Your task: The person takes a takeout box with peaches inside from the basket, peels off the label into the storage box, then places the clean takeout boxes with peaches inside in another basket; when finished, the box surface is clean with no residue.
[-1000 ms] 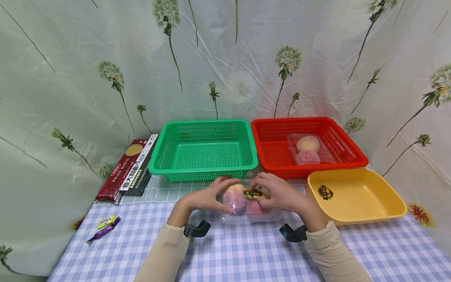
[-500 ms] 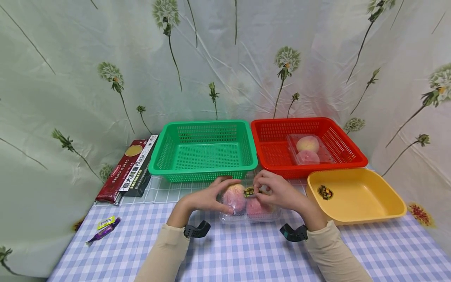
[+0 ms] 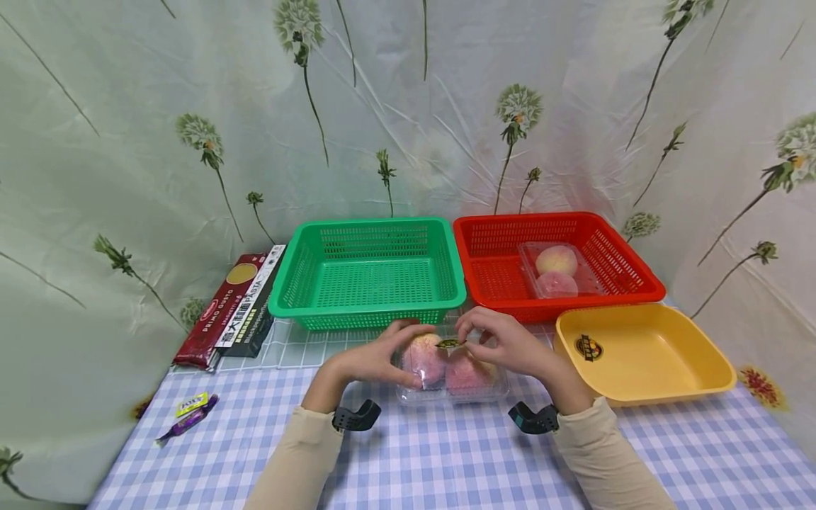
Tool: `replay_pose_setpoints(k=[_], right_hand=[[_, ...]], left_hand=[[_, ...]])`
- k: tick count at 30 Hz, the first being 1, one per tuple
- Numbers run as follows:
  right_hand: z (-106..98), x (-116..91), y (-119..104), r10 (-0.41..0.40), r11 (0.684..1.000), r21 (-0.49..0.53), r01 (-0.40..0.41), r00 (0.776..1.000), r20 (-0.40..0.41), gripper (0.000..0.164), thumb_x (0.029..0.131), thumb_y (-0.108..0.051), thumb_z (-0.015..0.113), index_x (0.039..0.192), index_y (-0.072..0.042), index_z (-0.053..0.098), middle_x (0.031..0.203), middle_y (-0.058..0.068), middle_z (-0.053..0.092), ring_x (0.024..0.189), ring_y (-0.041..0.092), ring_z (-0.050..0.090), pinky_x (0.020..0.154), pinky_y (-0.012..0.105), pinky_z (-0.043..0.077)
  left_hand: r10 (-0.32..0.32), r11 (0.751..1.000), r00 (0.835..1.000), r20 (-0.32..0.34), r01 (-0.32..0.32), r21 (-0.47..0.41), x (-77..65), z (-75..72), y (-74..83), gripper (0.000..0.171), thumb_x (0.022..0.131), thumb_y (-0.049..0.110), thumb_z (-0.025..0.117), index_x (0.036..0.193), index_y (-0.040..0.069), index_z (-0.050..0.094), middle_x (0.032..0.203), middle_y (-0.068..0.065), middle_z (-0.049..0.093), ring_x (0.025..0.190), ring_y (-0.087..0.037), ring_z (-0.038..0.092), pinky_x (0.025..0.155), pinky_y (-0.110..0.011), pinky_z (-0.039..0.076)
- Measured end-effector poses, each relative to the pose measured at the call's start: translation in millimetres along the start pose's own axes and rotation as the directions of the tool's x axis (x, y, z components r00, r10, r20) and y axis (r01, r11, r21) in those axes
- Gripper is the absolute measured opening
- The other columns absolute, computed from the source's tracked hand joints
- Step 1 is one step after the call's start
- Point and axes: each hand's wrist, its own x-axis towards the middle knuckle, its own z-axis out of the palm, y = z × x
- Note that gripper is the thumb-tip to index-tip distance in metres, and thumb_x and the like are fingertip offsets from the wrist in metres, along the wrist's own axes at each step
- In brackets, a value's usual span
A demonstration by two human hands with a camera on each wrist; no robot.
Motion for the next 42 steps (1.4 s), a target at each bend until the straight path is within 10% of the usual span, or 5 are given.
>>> replay_pose_setpoints(k=[18, 30, 42], right_hand=[[13.2, 5.3, -6.2, 0.148, 0.959, -0.247, -0.137, 0.989, 0.028, 0.040, 0.083, -0.034, 0.080, 0.120, -0.021, 0.070, 0.122, 0.003, 0.058, 0.118, 0.024, 0.051, 0.096, 0.047, 0.048], [13.3, 6.8, -2.4, 0.126, 0.992, -0.002, -0.126, 0.990, -0.060, 0.013, 0.089, -0.013, 0.075, 0.093, -0.019, 0.064, 0.094, -0.003, 0.065, 0.092, 0.015, 0.058, 0.081, 0.032, 0.048], [-24.3, -7.7, 0.9, 0.166, 0.958, 0.250, -0.139, 0.982, -0.092, 0.013, 0.095, -0.006, 0.066, 0.105, -0.003, 0.059, 0.092, 0.014, 0.063, 0.073, 0.018, 0.062, 0.065, 0.028, 0.057]], left_hand=[[-0.007, 1.000, 1.000, -0.010, 0.007, -0.015, 0.0, 1.6, -0.8, 0.088, 0.082, 0.040, 0.080, 0.154, 0.040, 0.030, 0.159, -0.006, 0.021, 0.142, -0.031, 0.030, 0.107, -0.059, 0.040], [0.010, 1.000, 1.000, -0.003, -0.010, -0.014, -0.6, 0.5, -1.0, 0.091, 0.083, 0.040, 0.080, 0.157, 0.031, 0.029, 0.160, -0.009, 0.019, 0.144, -0.032, 0.026, 0.109, -0.059, 0.037], [0.010, 1.000, 1.000, -0.016, -0.010, -0.006, -0.1, 0.8, -2.5, 0.092, 0.081, 0.038, 0.082, 0.157, 0.031, 0.030, 0.155, -0.009, 0.024, 0.135, -0.030, 0.038, 0.103, -0.054, 0.043]])
